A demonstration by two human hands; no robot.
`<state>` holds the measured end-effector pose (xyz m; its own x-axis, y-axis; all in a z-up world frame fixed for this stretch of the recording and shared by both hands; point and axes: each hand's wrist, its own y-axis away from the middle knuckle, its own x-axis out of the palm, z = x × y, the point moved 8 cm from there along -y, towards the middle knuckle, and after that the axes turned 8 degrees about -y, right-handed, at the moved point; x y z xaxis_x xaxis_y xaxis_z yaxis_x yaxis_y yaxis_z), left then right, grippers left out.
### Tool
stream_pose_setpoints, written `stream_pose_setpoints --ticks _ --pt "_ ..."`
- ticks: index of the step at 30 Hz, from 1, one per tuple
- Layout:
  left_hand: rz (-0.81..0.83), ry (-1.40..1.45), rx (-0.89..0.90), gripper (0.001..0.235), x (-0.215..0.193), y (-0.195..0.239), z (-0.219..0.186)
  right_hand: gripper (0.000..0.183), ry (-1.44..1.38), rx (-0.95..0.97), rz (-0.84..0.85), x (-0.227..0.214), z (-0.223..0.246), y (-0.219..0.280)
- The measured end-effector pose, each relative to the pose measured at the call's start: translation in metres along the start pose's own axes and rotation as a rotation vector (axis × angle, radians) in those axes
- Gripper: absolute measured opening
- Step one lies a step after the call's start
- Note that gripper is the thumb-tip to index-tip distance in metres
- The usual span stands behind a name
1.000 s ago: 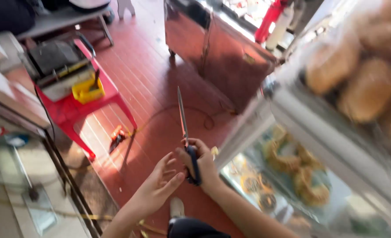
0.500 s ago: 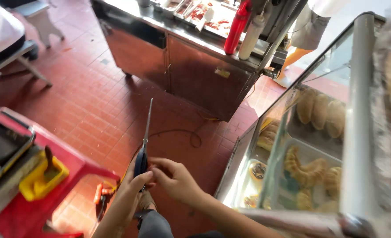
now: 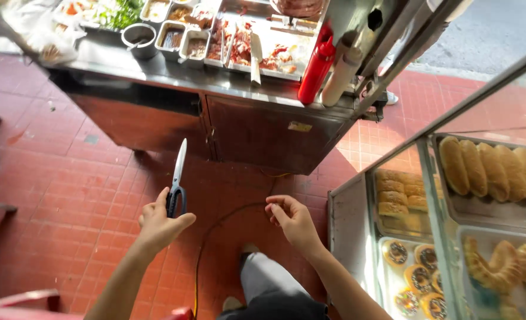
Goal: Selecting and shredding dried meat toppings at a food stall display counter.
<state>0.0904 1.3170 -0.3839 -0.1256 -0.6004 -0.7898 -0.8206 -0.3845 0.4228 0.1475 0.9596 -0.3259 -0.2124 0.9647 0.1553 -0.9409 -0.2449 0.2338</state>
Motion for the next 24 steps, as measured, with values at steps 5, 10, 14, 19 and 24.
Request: stream_pose_setpoints --ticks 5,10,14,19,24 --pt "0.047 0.025 0.049 0.122 -0.010 -0.130 -0.015 0.022 -0.051 0.131 -0.043 0.004 -0.060 -0.101" --pt "0.082 -0.112 -0.061 0.132 -0.028 -0.227 -0.005 0.023 0.056 0.055 -0.039 0.011 -0.055 -0.225" --pt "0.064 -0.094 -0.053 0.128 -0.072 -0.298 -0.033 0.024 0.165 0.012 -0.104 0.042 0.020 -0.317" --pt "-0.005 -0.124 -0.028 0.128 -0.096 -0.386 -0.044 0.023 0.183 -0.008 -0.144 0.090 0.048 -0.370" --pt "-0.134 -0.238 0.092 0.121 -0.113 -0.459 -0.061 0.023 0.169 -0.116 -0.250 0.103 0.025 -0.375"
